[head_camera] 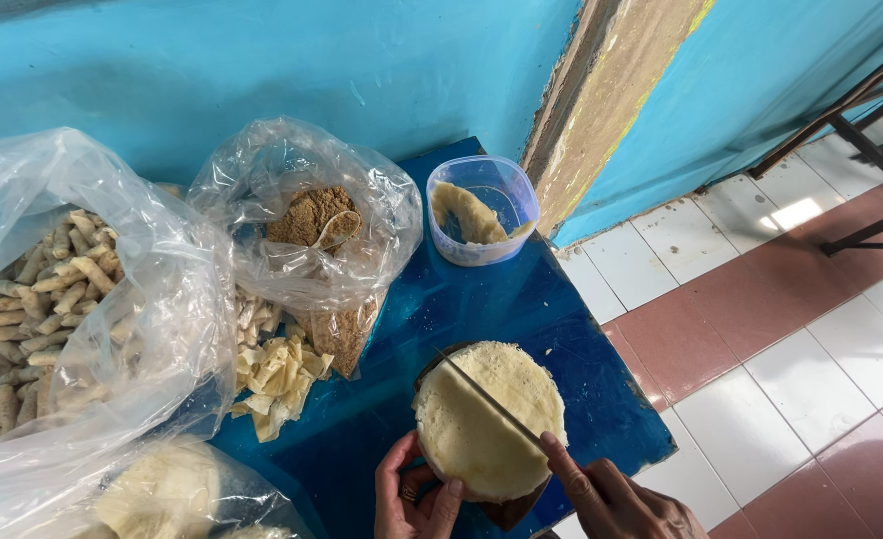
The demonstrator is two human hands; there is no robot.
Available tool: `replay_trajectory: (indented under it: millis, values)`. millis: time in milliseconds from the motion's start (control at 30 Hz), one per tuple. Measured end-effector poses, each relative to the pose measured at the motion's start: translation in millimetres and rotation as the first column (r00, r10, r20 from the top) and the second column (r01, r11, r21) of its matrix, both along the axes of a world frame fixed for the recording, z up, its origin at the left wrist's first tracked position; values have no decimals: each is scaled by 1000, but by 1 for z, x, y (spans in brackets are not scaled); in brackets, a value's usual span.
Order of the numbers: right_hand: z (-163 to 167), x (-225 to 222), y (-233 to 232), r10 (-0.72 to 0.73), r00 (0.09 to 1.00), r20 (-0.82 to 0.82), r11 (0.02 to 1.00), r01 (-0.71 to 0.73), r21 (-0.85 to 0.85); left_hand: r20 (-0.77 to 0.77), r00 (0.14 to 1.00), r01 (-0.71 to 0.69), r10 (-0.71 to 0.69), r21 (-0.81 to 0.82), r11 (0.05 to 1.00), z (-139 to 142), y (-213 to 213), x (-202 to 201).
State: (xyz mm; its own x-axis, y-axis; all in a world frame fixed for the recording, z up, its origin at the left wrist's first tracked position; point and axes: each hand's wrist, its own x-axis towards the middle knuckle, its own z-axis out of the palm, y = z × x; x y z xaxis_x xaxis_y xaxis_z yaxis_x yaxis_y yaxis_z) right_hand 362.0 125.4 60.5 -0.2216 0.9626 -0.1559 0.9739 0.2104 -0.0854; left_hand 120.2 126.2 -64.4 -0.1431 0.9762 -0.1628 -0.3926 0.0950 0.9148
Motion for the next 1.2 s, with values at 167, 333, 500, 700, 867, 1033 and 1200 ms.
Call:
replay_trajectory:
  millis: [167, 333, 500, 700, 867, 1033, 1200]
  values:
    - [-9, 3, -1, 93, 994, -48, 993, -89, 83, -21, 1000, 6, -7, -54, 999, 2, 0, -1]
    - [-17, 7, -1, 85, 996, -7, 995, -85, 57, 3, 1000, -25, 25, -2, 1000, -5, 0, 3]
    - [-23, 4, 2, 60, 998, 36, 997, -62, 42, -13, 1000, -22, 22, -1, 1000, -10, 3, 4]
    - [-23, 3, 6, 41, 996, 78, 993, -32, -118, -24, 999, -35, 34, -18, 999, 4, 8, 5]
    - [-19, 5, 13, 235, 972, 2, 968, -235, 95, -13, 1000, -9, 8, -99, 995, 20, 11, 1]
    - [-14, 4, 20, 190, 981, 28, 980, -187, -73, -663, 715, 19, 222, 337, 941, 18, -24, -3]
    - [-9, -5, 26, 237, 971, 11, 971, -236, -45, -469, 845, 438, -258, 330, 836, 41, -51, -36]
